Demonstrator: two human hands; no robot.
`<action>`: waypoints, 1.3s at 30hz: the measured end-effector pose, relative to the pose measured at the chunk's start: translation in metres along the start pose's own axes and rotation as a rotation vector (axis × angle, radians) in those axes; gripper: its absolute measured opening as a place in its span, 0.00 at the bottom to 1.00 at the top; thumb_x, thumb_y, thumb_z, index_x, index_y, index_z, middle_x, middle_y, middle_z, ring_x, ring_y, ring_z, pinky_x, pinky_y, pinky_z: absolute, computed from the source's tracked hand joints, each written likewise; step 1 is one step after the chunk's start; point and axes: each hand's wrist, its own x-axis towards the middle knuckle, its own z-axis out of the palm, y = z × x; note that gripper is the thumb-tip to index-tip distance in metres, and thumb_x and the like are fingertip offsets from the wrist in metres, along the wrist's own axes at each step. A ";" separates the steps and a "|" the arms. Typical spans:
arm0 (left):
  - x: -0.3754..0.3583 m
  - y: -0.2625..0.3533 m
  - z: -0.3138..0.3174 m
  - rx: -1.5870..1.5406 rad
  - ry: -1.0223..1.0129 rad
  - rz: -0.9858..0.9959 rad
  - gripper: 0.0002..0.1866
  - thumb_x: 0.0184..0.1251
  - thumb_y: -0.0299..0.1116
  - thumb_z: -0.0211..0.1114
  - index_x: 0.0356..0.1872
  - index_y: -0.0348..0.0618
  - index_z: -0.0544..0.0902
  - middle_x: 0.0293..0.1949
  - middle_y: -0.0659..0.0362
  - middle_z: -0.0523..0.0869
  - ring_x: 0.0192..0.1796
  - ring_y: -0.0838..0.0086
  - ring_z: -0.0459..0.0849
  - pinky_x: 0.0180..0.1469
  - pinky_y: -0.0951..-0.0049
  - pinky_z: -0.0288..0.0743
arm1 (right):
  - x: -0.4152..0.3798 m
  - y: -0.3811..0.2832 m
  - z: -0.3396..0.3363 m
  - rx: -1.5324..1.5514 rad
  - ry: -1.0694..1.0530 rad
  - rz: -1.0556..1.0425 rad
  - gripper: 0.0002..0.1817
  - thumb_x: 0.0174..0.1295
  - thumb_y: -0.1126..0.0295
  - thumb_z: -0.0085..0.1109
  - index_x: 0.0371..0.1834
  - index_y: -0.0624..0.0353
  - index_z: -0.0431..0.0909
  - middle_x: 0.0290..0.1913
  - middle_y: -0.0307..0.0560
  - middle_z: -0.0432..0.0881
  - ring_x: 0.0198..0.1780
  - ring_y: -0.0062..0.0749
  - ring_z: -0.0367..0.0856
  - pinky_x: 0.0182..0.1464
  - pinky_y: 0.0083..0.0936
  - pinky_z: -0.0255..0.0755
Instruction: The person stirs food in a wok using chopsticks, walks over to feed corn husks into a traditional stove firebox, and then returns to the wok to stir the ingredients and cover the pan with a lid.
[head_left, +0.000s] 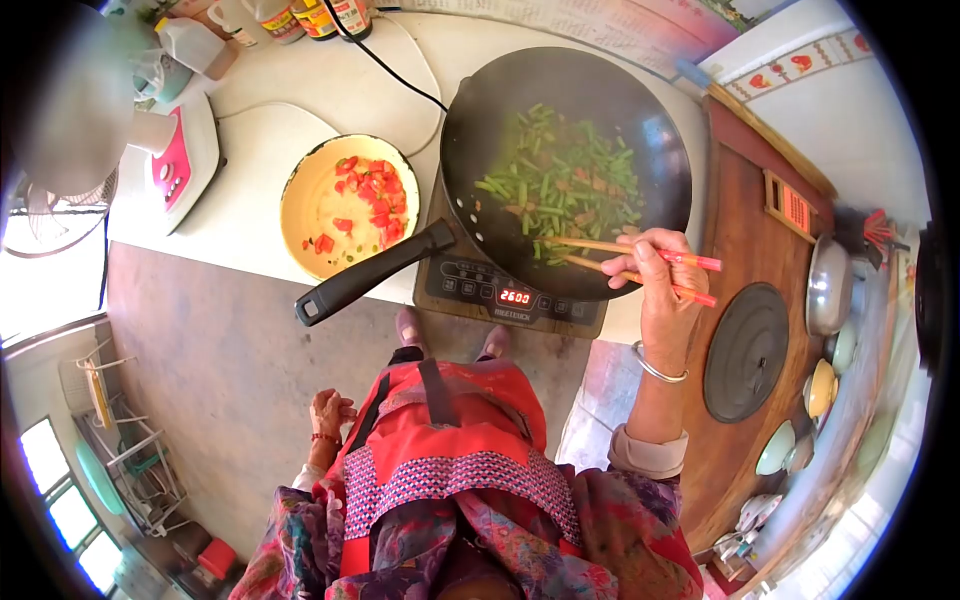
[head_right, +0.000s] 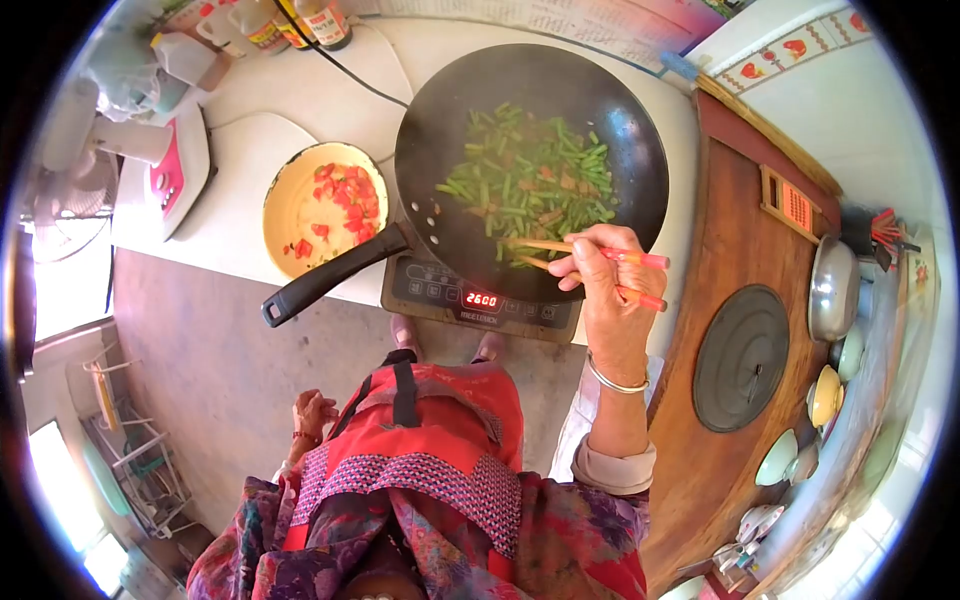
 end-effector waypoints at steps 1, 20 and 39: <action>0.003 -0.002 -0.001 0.028 0.005 -0.008 0.16 0.58 0.30 0.50 0.45 0.29 0.68 0.26 0.47 0.80 0.19 0.67 0.79 0.19 0.71 0.77 | -0.001 0.002 0.000 0.031 0.076 -0.039 0.09 0.61 0.70 0.49 0.34 0.68 0.71 0.32 0.55 0.78 0.27 0.30 0.81 0.26 0.19 0.74; 0.005 -0.005 -0.007 0.049 -0.019 -0.017 0.16 0.59 0.29 0.50 0.45 0.29 0.68 0.27 0.47 0.80 0.19 0.66 0.80 0.18 0.70 0.77 | -0.012 0.012 -0.005 0.171 0.207 -0.040 0.10 0.62 0.70 0.48 0.34 0.68 0.69 0.32 0.56 0.76 0.28 0.37 0.82 0.25 0.25 0.77; 0.005 -0.005 -0.007 0.039 -0.003 0.004 0.16 0.59 0.30 0.49 0.46 0.29 0.67 0.26 0.47 0.80 0.18 0.66 0.80 0.18 0.72 0.76 | -0.039 0.033 -0.017 0.479 0.411 0.028 0.09 0.64 0.68 0.44 0.34 0.64 0.67 0.31 0.57 0.77 0.28 0.41 0.82 0.23 0.30 0.78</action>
